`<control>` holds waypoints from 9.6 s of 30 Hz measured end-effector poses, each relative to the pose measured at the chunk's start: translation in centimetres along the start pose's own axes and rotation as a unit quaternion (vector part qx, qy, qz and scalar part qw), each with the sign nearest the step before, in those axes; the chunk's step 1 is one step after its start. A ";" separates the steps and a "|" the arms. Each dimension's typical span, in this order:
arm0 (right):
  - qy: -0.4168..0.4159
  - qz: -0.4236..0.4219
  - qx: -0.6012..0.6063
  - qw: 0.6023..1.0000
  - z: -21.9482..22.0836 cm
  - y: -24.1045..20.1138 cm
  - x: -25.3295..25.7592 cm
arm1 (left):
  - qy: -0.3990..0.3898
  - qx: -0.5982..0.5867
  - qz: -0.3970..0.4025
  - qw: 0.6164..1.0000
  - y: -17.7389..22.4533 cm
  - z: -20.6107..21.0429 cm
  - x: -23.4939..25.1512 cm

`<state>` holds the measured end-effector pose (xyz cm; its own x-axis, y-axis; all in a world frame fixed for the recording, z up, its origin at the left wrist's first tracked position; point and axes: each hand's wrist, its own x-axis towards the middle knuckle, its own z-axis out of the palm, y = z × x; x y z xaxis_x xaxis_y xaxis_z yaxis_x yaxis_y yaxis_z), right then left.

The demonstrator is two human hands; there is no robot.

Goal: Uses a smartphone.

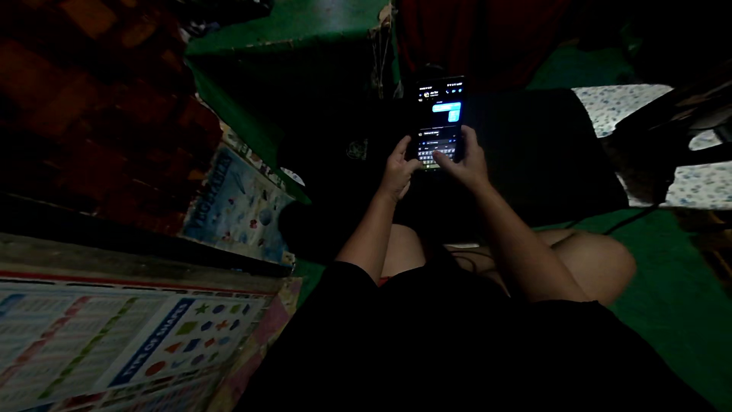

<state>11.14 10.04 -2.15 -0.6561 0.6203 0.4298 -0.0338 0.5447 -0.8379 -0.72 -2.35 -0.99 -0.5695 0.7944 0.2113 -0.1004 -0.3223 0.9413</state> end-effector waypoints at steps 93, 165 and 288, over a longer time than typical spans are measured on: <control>-0.143 0.015 0.127 0.981 -2.0 0.1 -0.5 | 0.015 0.014 -0.009 1.000 0.2 0.1 -0.5; -0.083 0.116 0.340 0.930 -2.4 -0.9 1.6 | 0.021 0.017 -0.029 0.999 0.3 0.2 -0.2; -0.048 0.276 0.466 0.839 2.5 -5.8 23.5 | 0.076 0.206 0.117 0.969 0.4 -7.1 13.9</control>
<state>-5.97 20.08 11.96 -0.8217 0.5606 -0.1024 -0.2498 -0.5159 -0.8194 -14.50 4.91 0.46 -0.6538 0.6298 0.4193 0.3617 -0.2265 0.9044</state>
